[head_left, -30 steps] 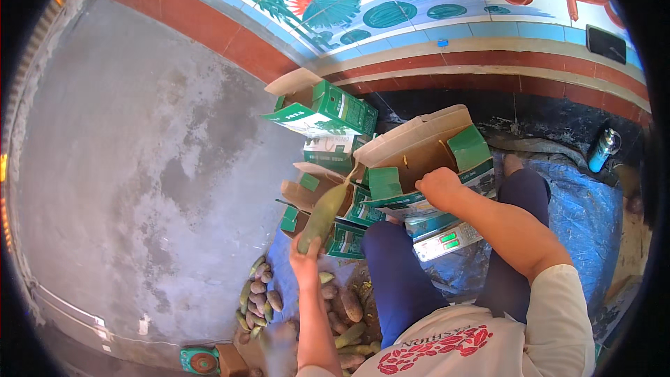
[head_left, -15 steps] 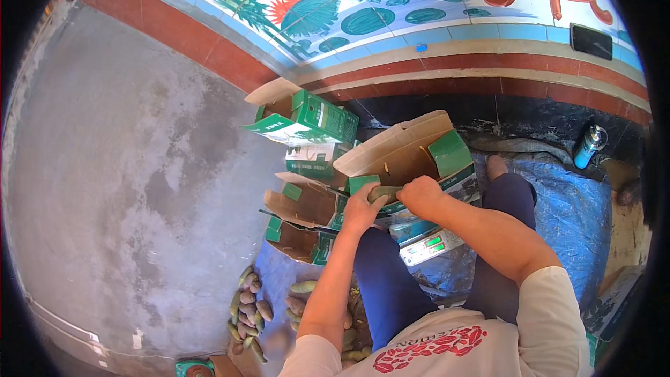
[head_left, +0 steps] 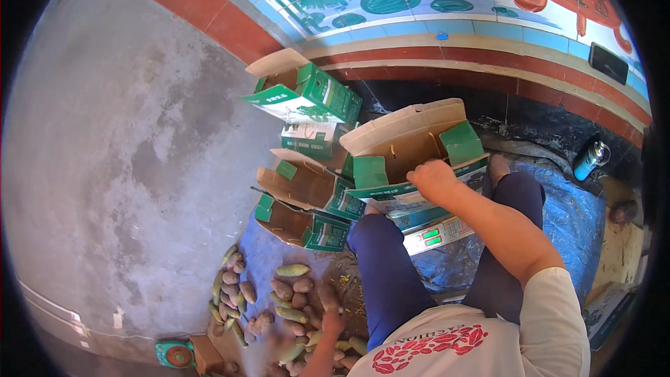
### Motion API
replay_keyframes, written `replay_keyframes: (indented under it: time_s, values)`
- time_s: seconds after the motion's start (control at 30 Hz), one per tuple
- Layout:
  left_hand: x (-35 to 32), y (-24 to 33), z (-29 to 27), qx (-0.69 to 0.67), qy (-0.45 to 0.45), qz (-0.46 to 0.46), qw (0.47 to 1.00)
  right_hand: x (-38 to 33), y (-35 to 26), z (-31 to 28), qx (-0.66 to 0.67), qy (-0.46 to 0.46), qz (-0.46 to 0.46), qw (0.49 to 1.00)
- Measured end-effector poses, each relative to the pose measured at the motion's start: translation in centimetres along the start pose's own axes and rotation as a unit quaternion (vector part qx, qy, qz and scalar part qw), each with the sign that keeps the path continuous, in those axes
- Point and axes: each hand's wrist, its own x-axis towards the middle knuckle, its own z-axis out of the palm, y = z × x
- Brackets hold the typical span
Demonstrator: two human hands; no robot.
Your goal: Sort and place produce into cardboard boxes for packaging.
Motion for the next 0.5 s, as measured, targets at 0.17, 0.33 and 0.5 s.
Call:
replay_keyframes:
  time_s: [0.17,0.33,0.5]
  values:
    - [-6.8,-12.5,12.5,0.104,-0.24,0.008,0.965,0.7,-0.8,-0.1,-0.019,0.0,-0.017,1.0]
    - [-7.3,-15.7,16.3,0.049,-0.243,-0.018,0.969,0.1,-0.8,-0.8,-0.028,0.011,0.002,1.0]
    - [-7.7,-16.6,18.2,0.003,-0.246,-0.042,0.968,0.0,-0.5,-0.3,-0.027,0.043,-0.012,0.999]
